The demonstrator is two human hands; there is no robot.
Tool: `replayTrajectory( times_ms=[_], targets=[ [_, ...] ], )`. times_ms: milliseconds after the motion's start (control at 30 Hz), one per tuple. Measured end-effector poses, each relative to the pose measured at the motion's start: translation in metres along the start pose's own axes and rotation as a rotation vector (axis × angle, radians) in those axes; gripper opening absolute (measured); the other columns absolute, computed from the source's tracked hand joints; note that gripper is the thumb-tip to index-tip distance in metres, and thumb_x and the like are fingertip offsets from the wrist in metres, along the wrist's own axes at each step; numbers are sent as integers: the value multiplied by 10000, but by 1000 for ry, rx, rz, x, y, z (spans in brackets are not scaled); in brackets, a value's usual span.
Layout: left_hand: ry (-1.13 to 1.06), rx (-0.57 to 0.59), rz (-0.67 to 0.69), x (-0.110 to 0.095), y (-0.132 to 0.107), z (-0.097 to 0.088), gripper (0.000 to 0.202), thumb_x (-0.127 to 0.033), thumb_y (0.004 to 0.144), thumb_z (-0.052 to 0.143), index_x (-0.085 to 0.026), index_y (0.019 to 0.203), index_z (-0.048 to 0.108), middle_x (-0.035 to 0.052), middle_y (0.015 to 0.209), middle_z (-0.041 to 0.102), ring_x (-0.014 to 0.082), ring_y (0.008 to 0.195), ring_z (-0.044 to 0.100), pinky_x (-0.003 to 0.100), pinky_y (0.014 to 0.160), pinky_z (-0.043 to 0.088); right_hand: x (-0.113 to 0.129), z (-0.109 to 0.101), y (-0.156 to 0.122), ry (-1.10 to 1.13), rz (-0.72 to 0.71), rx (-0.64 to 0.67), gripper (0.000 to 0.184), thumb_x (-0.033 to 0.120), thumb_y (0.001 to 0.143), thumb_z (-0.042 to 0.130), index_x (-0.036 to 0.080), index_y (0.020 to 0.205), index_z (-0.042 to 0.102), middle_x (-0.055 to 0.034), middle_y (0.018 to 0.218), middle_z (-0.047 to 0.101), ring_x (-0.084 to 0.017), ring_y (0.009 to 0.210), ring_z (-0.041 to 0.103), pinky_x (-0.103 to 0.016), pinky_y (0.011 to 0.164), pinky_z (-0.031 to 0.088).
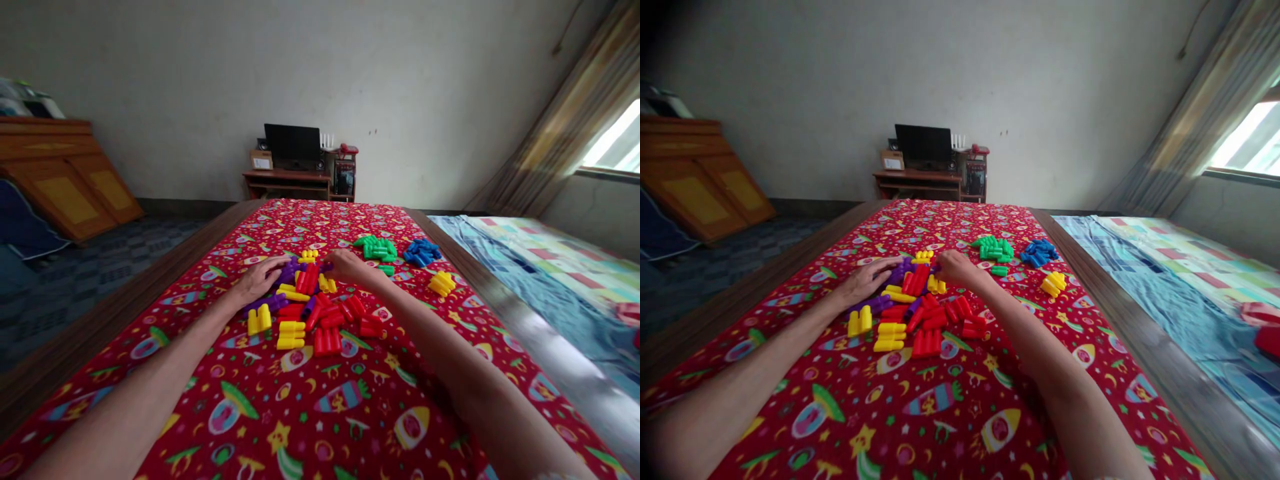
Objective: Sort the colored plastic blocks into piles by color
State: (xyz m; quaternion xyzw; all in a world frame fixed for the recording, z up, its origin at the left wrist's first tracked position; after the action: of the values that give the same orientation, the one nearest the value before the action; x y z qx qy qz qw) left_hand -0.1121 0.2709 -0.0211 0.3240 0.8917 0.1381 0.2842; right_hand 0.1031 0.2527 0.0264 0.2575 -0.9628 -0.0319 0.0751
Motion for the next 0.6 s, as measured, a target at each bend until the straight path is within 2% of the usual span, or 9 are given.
replayTrajectory(
  times_ms=[100,200,300,367,433,500,600],
  targets=[
    [19,-9,23,0,1,0,478,-403,889,356,-131,1171,630,142,1303,619,243,1222,560,432,1083,401,-18,-17,-32,30,15,-38,195,233,834,566,112,891,708,-60,775,658,-114,671,512,-236,605,315],
    [42,-16,30,1,1,0,460,-390,893,341,-144,1134,646,131,1308,617,235,1220,559,437,1082,402,-42,-31,-68,123,-4,34,181,236,824,565,119,799,700,-8,662,591,-90,602,445,-231,576,288],
    [59,-1,36,4,1,2,453,-395,895,344,-155,1124,652,122,1313,616,234,1216,558,440,1079,405,-60,-37,-92,253,-55,141,249,296,853,536,130,790,709,6,649,593,-89,586,446,-223,561,293],
    [66,-2,34,6,1,2,453,-406,895,345,-162,1115,657,118,1312,617,237,1211,561,442,1077,407,-70,-39,-97,261,-56,138,285,320,874,513,134,856,727,-6,683,630,-96,599,476,-221,566,309],
    [72,-4,31,9,1,2,454,-417,894,345,-168,1100,665,116,1306,620,242,1204,565,445,1072,413,-82,-41,-95,161,36,50,282,297,878,507,136,909,735,-27,727,663,-109,626,521,-223,580,324],
    [77,-3,28,11,1,2,461,-431,891,348,-166,1084,672,122,1296,626,251,1196,570,454,1065,419,-95,-41,-93,4,203,-44,269,256,873,502,141,933,738,-58,779,689,-134,668,569,-233,591,333],
    [74,-9,30,12,2,3,473,-454,889,347,-169,1068,680,125,1277,635,259,1182,578,465,1060,423,-104,-31,-96,-136,341,-42,281,218,874,506,166,1047,720,-101,949,713,-177,814,627,-238,635,365]
  ],
)
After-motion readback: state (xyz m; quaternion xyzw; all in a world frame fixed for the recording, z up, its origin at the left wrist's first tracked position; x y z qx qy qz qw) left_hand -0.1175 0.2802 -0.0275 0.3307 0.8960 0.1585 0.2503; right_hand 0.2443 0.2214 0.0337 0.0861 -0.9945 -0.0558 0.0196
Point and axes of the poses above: each hand's wrist, its own y-axis towards the middle knuckle, its own z-axis out of the palm, x = y × z, the point moved 5 cm from there along y, towards the middle knuckle
